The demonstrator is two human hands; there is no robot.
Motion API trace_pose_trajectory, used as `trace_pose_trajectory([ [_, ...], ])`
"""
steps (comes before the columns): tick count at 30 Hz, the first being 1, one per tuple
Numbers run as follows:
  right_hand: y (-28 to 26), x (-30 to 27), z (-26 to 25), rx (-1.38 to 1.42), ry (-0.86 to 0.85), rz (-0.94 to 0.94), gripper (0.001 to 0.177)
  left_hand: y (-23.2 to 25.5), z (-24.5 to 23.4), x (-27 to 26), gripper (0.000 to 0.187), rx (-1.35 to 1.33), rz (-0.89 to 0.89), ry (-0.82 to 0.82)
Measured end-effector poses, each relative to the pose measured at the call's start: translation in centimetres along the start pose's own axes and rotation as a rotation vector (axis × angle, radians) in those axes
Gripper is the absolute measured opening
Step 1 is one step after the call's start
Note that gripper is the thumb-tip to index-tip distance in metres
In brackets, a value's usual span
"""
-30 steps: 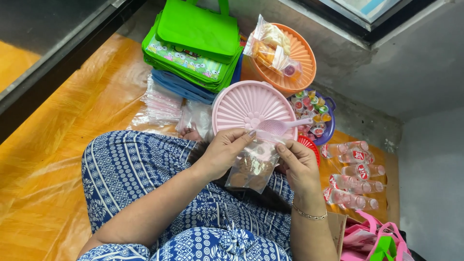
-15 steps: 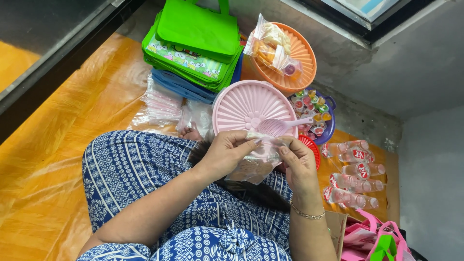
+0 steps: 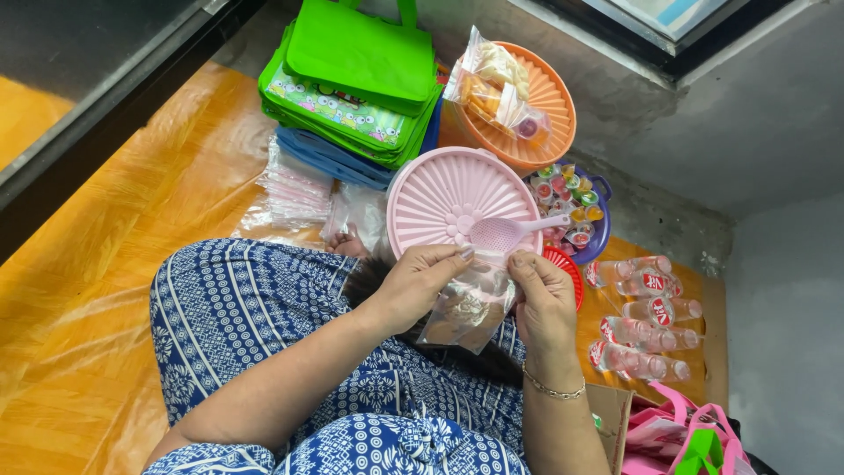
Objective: Packing small items into individual plastic bags and then into larger green tote bags.
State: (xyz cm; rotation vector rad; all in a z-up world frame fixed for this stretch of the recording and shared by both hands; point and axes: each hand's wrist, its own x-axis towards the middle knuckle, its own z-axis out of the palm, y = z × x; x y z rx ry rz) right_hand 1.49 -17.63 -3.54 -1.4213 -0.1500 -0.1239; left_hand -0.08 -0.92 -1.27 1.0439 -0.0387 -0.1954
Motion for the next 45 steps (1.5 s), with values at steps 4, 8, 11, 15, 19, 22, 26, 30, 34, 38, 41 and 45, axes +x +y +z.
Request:
trace_pose_trajectory([
  [4, 0.0, 0.3, 0.1, -0.006, 0.011, 0.005, 0.02, -0.6, -0.3, 0.1, 0.018, -0.037, -0.041, 0.017],
  [8, -0.7, 0.3, 1.0, 0.081, 0.037, 0.048, 0.023, -0.4, -0.2, -0.3, 0.018, -0.066, -0.057, 0.065],
  [11, -1.8, -0.2, 2.4, -0.004, 0.021, 0.026, 0.014, -1.0, -0.2, 0.1, 0.018, -0.084, -0.067, 0.064],
  [15, -1.3, -0.2, 2.0, -0.049, 0.051, 0.006, 0.011, -1.2, -0.1, 0.4, 0.018, -0.095, -0.062, 0.04],
  [19, -1.4, -0.2, 2.4, -0.056, 0.053, -0.016, 0.014, -1.5, -0.3, 0.8, 0.017, -0.164, -0.079, 0.051],
  [22, -1.1, -0.1, 2.2, -0.071, 0.06, -0.01, 0.014, -1.6, -0.4, 0.5, 0.018, -0.111, -0.073, 0.083],
  [26, -0.3, -0.1, 1.6, 0.031, -0.053, 0.088, 0.017, -1.6, -0.5, 0.8, 0.019, -0.17, -0.032, 0.152],
  [30, 0.3, -0.6, 0.9, 0.018, -0.129, 0.188, 0.025, -0.3, -0.1, 0.4, 0.019, -0.321, -0.046, 0.28],
  [34, -1.0, -1.3, 2.6, 0.025, -0.175, 0.259, 0.028, -0.3, -0.4, 0.6, 0.021, -0.422, -0.068, 0.292],
  [38, 0.0, -1.5, 2.2, 0.068, -0.097, 0.257, 0.015, -2.3, -1.1, 0.9, 0.037, -0.337, 0.02, 0.168],
  [41, -0.3, -1.5, 2.5, 0.073, -0.082, 0.231, 0.012, -2.9, -1.5, 0.9, 0.05, -0.289, 0.039, 0.118],
  [45, -1.7, -1.5, 3.6, 0.046, -0.116, 0.188, 0.01, -1.7, -1.4, 0.6, 0.049, -0.26, 0.039, 0.092],
])
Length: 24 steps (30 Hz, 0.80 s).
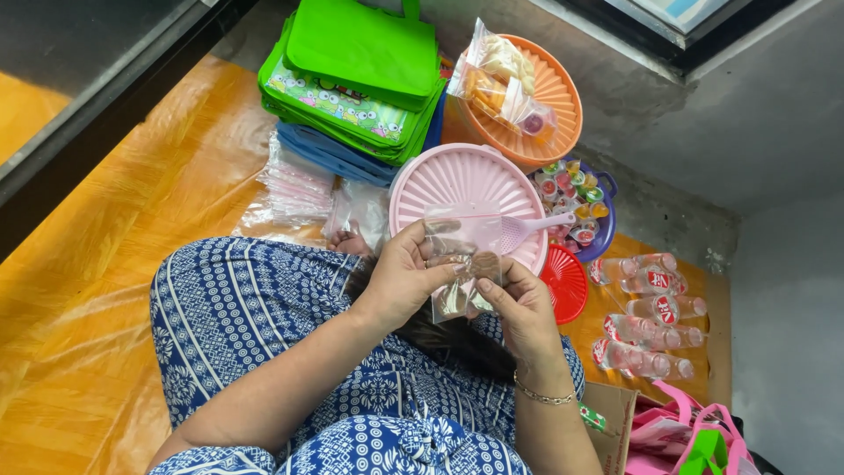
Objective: Packing small items into individual plastic bags and then into larger green tote bags.
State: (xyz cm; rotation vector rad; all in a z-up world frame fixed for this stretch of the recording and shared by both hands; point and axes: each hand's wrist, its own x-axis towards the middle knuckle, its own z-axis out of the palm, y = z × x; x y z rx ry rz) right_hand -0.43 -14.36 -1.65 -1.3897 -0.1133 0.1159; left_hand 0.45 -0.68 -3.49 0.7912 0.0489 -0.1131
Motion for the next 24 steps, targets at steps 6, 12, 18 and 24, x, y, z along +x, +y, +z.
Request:
trace_pose_trajectory([
  [6, 2.1, 1.2, -3.1, -0.065, -0.005, -0.017, 0.008, 1.0, 0.2, -0.1, 0.039, 0.129, -0.068, -0.045],
  [12, 0.7, 2.0, -2.7, -0.091, 0.011, -0.061, 0.007, 0.2, -0.1, 0.1, 0.036, 0.175, -0.15, -0.059],
  [18, -0.8, 3.2, -3.4, -0.138, 0.012, -0.031, 0.009, -0.2, -0.1, 0.2, 0.02, 0.389, -0.119, -0.112],
  [24, -1.0, 4.3, -5.4, -0.182, 0.012, 0.006, 0.006, 1.5, 1.1, 0.4, 0.039, 0.397, -0.179, -0.12],
])
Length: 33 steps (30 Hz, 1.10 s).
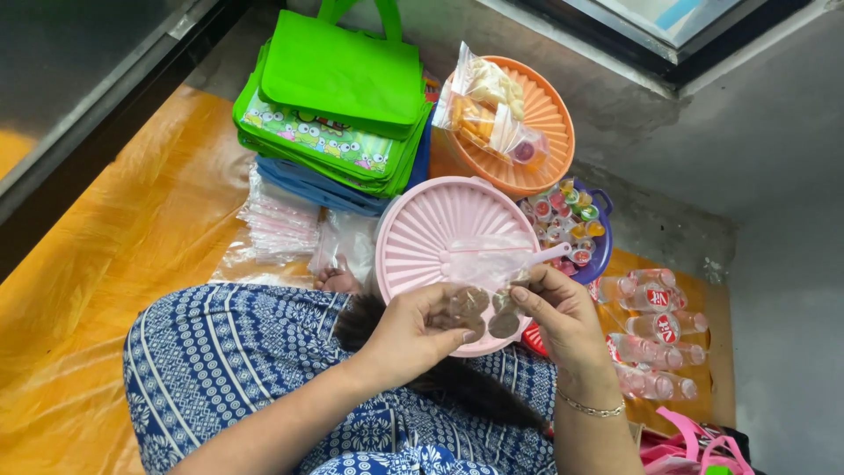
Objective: Packing small items into individual plastic bags and then into larger green tote bags.
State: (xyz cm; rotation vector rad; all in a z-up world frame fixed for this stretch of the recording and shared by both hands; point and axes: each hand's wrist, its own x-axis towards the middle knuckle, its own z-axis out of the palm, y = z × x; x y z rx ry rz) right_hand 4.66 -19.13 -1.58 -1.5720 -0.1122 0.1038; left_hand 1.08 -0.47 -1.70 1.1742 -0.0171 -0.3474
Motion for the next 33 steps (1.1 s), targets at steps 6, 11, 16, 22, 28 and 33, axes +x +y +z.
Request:
trace_pose_trajectory([
  [6, -3.5, 4.3, -3.5, -0.141, -0.001, -0.062, 0.01, 0.5, -1.9, 0.4, 0.04, 0.207, 0.124, 0.065],
  [11, -6.1, 11.8, -6.1, -0.341, 0.104, 0.005, 0.006, 0.6, -4.5, 1.4, 0.026, 0.139, 0.118, 0.181],
  [16, -6.9, 19.1, -6.4, -0.454, -0.044, 0.035, 0.008, 0.7, -6.8, 2.3, 0.024, 0.086, 0.1, 0.287],
  [22, -5.9, 25.2, -4.0, -0.875, -0.161, 0.095, 0.017, 1.0, -9.6, 3.0, 0.023, 0.012, 0.104, 0.391],
  [28, -3.1, 27.8, -1.9, -1.008, -0.151, 0.34, 0.019, 1.0, -11.8, 3.6, 0.022, -0.047, 0.044, 0.548],
  [33, -1.5, 27.8, -1.3, -0.859, -0.08, 0.255, 0.013, 0.4, -13.8, 4.4, 0.019, -0.039, 0.111, 0.646],
])
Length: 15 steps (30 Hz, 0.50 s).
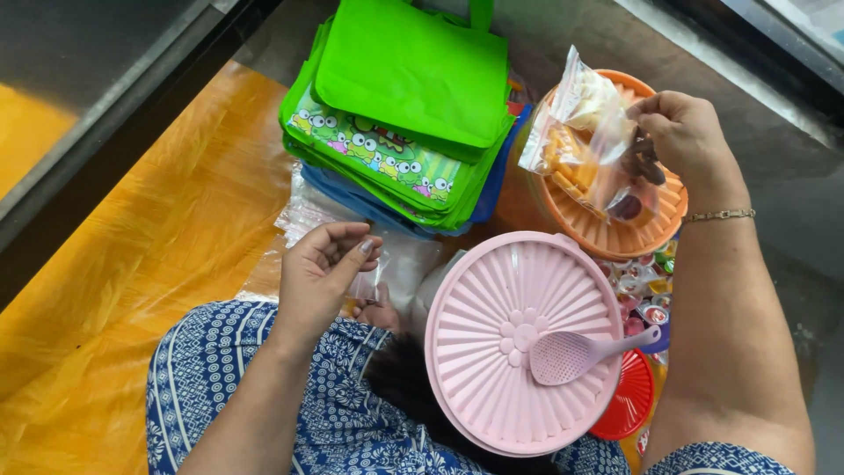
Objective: Packing small items into individual plastic bags and then into larger green tote bags.
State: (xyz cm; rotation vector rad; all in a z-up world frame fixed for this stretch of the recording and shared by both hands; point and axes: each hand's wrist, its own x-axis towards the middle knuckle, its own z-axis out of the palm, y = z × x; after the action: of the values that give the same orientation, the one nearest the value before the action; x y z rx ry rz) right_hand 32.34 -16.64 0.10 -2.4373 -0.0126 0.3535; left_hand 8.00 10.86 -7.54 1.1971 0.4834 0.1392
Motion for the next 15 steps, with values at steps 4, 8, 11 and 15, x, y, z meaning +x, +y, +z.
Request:
trace_pose_trajectory([
  [4, 2.4, 1.7, 0.0, -0.334, 0.194, -0.234, 0.019, -1.6, -0.1, 0.8, 0.019, 0.013, 0.002, 0.004],
  [8, -0.9, -0.4, 2.5, -0.463, 0.507, -0.736, 0.006, -2.6, 0.3, 1.1, 0.018, -0.013, -0.075, -0.057],
  [11, -5.6, -3.3, 6.1, -0.466, 0.373, -0.9, 0.006, -2.6, 0.5, 0.8, 0.018, -0.011, -0.088, -0.107],
  [15, -8.3, -2.4, 12.0, -0.742, 0.099, -0.725, 0.023, -4.4, 0.8, 0.7, 0.021, -0.064, -0.006, -0.118],
])
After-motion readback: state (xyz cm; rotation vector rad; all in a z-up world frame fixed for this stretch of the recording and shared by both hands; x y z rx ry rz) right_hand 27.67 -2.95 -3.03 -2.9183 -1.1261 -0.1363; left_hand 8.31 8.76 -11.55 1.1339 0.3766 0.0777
